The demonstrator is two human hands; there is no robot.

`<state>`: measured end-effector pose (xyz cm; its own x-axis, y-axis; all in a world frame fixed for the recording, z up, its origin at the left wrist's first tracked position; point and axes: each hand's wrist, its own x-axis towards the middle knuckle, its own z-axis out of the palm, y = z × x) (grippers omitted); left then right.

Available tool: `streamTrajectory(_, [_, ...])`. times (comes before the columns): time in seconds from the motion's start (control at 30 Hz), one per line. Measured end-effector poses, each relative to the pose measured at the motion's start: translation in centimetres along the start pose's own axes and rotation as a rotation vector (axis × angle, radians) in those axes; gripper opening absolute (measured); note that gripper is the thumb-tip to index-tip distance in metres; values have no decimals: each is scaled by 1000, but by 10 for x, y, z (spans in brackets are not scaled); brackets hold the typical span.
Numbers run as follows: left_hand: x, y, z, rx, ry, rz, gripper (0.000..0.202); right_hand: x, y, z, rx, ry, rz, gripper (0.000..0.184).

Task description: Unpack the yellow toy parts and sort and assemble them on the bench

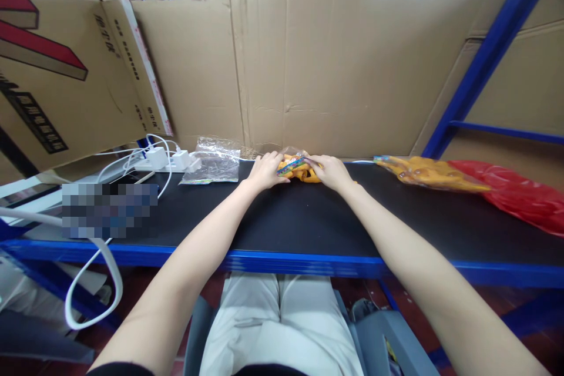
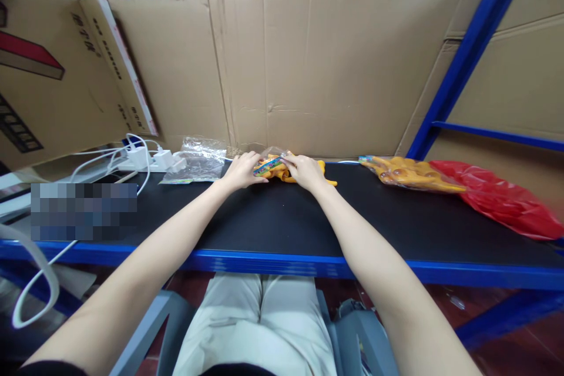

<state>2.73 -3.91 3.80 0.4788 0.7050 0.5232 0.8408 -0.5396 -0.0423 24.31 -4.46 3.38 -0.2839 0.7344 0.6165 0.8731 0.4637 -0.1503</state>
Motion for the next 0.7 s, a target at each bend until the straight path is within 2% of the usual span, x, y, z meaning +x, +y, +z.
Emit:
streamTrajectory(0.07, [-1, -8, 0, 5, -98, -17, 55, -1, -2, -4, -29, 2, 68, 37])
streamTrajectory(0.13, [-1, -14, -1, -27, -148, -31, 49, -2, -4, -7, -50, 3, 128, 39])
streamTrajectory(0.3, [-3, -14, -7, -63, -87, -121, 33, -2, -1, -8, 28, 69, 184, 40])
streamTrajectory(0.47, [-2, -8, -10, -28, -6, -239, 33, 4, 5, 4, 528, 148, 193, 53])
streamTrajectory(0.6, [0, -7, -7, -209, 59, -317, 36, 10, 5, 12, 895, 182, 249, 63])
streamTrajectory(0.7, [2, -6, -3, -369, 115, -332, 41, 12, 2, 11, 1004, 235, 224, 62])
